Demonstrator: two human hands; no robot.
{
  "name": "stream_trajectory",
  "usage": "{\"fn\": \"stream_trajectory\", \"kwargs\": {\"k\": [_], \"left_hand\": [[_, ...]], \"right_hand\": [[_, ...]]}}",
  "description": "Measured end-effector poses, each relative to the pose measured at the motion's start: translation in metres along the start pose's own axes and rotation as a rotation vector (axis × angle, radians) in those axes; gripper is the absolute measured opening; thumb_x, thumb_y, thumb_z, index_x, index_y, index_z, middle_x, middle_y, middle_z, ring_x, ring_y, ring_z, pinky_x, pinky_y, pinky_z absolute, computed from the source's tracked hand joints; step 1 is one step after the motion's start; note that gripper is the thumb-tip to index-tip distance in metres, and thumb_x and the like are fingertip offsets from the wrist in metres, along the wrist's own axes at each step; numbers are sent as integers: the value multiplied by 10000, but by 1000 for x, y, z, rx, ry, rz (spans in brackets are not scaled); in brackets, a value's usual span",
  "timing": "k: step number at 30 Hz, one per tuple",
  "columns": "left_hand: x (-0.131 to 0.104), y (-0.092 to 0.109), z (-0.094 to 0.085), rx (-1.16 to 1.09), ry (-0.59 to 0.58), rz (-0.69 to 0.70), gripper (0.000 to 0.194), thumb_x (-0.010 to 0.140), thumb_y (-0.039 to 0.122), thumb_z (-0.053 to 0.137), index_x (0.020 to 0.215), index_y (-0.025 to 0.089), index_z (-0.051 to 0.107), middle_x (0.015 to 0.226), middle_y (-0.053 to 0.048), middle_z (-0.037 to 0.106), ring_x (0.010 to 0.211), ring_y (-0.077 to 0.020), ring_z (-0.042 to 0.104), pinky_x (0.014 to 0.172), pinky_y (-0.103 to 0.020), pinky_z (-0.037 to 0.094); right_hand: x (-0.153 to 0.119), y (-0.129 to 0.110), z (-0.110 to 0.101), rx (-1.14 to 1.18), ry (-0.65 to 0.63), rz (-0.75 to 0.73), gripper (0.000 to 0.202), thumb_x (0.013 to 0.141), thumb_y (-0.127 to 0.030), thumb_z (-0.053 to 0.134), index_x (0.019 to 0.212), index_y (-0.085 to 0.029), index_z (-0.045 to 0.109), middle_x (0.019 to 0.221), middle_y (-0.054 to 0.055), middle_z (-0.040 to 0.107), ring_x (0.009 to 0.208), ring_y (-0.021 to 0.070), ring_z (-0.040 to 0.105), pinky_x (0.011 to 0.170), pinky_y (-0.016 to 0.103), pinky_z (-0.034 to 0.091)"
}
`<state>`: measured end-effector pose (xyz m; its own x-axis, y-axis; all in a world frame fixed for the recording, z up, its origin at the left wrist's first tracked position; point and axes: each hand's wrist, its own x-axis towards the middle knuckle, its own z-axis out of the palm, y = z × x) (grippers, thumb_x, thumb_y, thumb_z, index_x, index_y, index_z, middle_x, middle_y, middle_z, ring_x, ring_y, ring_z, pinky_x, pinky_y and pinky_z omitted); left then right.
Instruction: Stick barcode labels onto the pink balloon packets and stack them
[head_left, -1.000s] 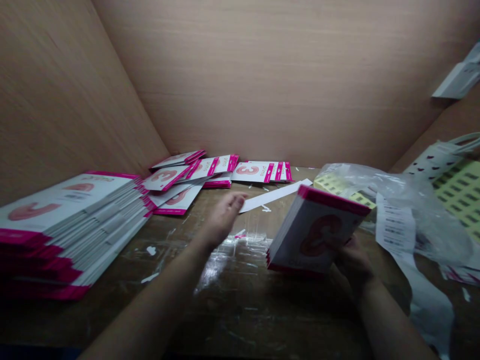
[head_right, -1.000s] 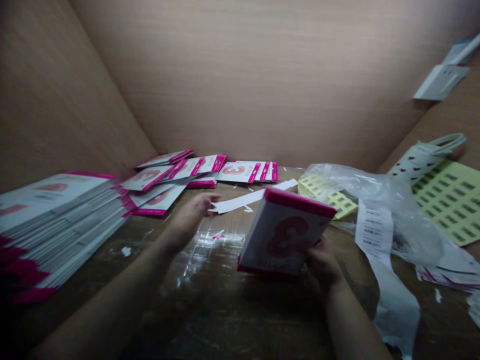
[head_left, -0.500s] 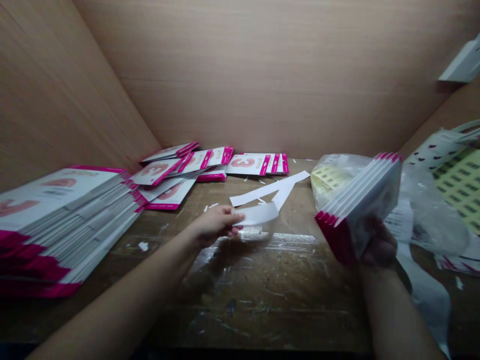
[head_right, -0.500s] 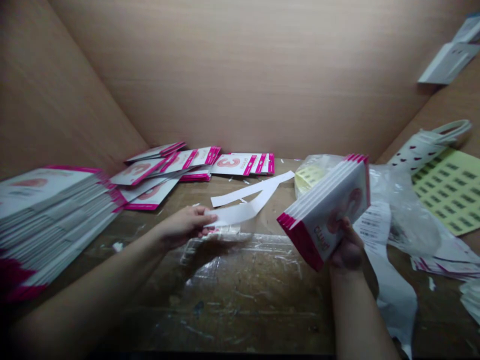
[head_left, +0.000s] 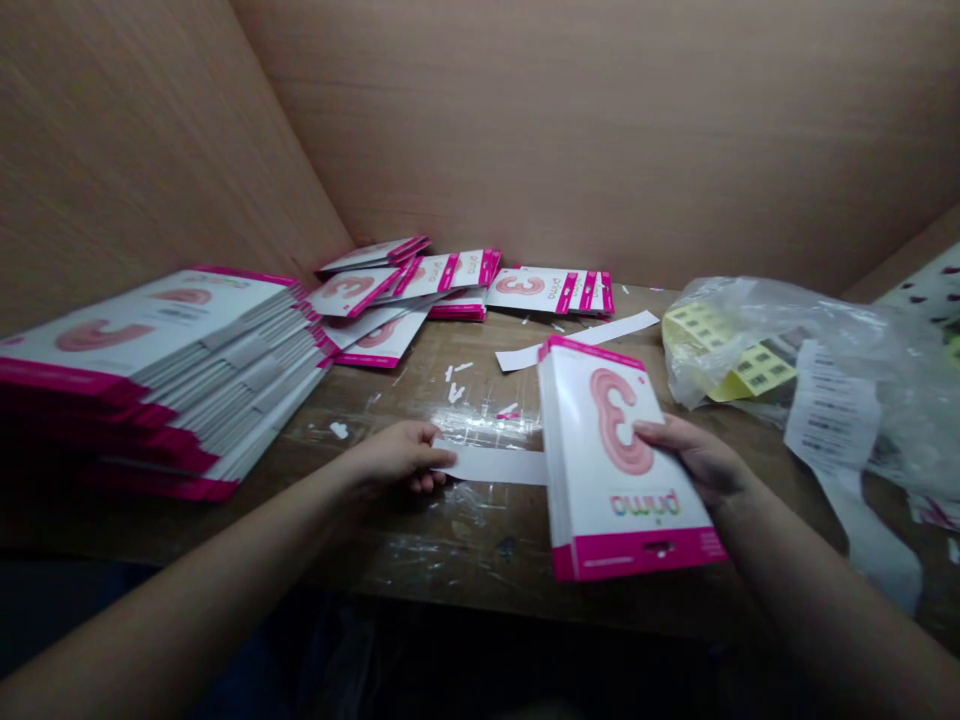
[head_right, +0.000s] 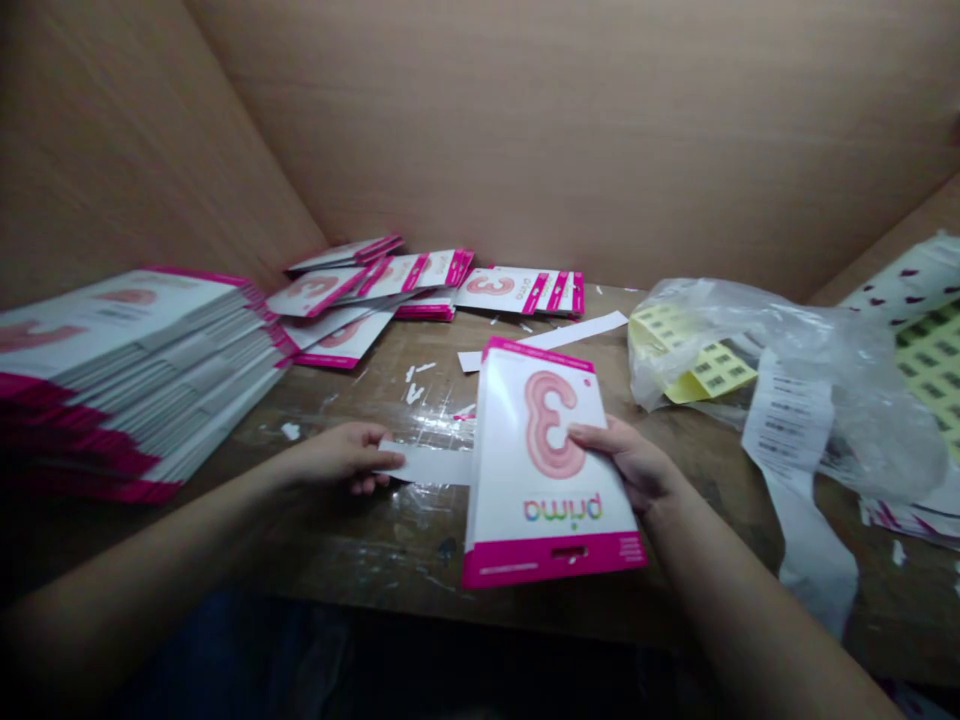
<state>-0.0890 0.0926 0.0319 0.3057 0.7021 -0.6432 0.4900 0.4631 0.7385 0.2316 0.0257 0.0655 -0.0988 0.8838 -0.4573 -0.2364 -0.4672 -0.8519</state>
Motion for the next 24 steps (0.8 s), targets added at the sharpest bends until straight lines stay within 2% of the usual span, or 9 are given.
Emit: {"fn": "stream_trajectory", "kwargs": {"k": [2,4,7,19,22,24], "left_hand": [[2,1,3,20,-5,20,352,513,393,759,620,163,515,471,11,605,372,-81,492,381,-182,377],[3,0,4,18,-7,31,349,517,391,755,623,163,513,470,12,606,373,-83,497,384,-184,384],[3,-4,5,-8,16,37,333,541,388,739,629,164,508,466,18,599,375,-81,498,386,-181,380],[6,-6,5,-14,55,35,343,542,376,744,628,171,484,475,22,584,394,-86,506,385,-181,377],[8,-7,4,20,40,37,382,519,428,750,624,174,484,472,23,579,393,-93,507,389,-191,381],[8,-7,4,61,26,19,413,510,468,751,611,180,473,465,37,573,400,-95,508,392,-190,378]], "right_hand": [[12,13,20,91,-107,142,358,641,-174,676,982,-124,581,810,101,715,666,244,682,644,383,555],[21,24,28,96,-67,163,371,648,-125,679,1000,-116,563,810,103,716,647,235,682,647,379,555],[29,33,29,63,9,176,363,651,-102,678,993,-113,557,777,97,714,601,226,677,646,387,553],[27,33,32,1,45,155,342,635,-118,686,955,-133,567,753,80,711,602,224,668,596,368,550],[31,31,29,-170,72,58,414,616,-227,746,984,-139,580,834,95,705,668,230,661,627,372,540],[28,24,21,-477,187,-63,559,558,-359,803,1026,-147,583,836,99,691,696,236,641,633,362,522]]}}
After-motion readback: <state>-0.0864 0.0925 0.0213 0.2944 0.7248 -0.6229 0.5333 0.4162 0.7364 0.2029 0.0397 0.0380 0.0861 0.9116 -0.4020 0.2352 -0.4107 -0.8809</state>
